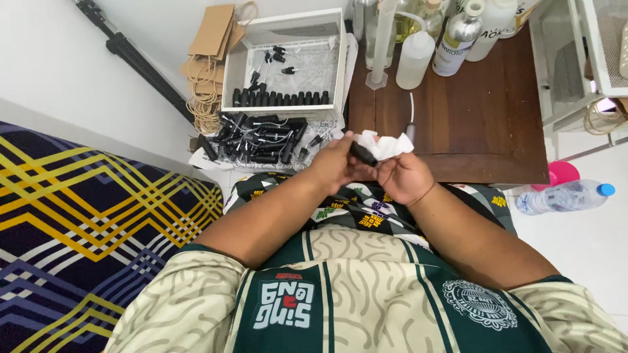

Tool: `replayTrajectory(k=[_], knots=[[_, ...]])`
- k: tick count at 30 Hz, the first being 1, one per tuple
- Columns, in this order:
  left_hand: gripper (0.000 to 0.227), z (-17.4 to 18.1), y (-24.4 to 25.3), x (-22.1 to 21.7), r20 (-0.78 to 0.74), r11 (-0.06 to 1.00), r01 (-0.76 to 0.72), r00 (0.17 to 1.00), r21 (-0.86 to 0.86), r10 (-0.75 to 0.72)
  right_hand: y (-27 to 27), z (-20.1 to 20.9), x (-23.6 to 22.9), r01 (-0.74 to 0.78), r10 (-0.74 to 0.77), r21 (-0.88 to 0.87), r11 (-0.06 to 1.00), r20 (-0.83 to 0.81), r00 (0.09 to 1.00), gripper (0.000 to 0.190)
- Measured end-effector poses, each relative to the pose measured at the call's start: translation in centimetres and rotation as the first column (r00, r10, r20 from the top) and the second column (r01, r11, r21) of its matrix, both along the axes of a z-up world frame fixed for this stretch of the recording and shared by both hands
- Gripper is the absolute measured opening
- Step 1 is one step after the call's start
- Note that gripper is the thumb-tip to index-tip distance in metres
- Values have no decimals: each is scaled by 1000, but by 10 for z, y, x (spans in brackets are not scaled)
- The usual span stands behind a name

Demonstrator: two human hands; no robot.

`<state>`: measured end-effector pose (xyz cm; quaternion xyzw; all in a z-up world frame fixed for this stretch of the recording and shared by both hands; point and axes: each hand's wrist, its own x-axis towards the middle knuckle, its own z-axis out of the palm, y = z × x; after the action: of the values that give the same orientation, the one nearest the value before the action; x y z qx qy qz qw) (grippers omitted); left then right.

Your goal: Wiping perfume nozzles with a cloth and inserting plastic tubes into them for assembly

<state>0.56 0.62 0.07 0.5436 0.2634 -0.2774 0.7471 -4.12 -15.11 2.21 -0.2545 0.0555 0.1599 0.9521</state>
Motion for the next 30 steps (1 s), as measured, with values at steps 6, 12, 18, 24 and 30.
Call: replayTrajectory(k=[6, 12, 18, 24, 30], knots=[[50, -18, 2, -2, 75, 999, -25, 997, 38, 22, -2, -54, -2, 155, 75, -666, 730, 303, 950, 30], [63, 49, -8, -16, -69, 956, -101, 994, -277, 85, -9, -28, -3, 530, 568, -833, 156, 515, 642, 26], [83, 25, 15, -18, 7, 835, 49, 998, -549, -54, -25, -54, 9, 833, 689, -554, -15, 598, 410, 51], [93, 12, 20, -16, -11, 817, 13, 1000, -577, -23, -18, -53, 6, 819, 752, -553, 151, 602, 268, 52], [75, 34, 18, -25, 55, 725, 136, 989, -676, -134, -27, -57, 17, 896, 700, -443, 23, 647, 302, 46]])
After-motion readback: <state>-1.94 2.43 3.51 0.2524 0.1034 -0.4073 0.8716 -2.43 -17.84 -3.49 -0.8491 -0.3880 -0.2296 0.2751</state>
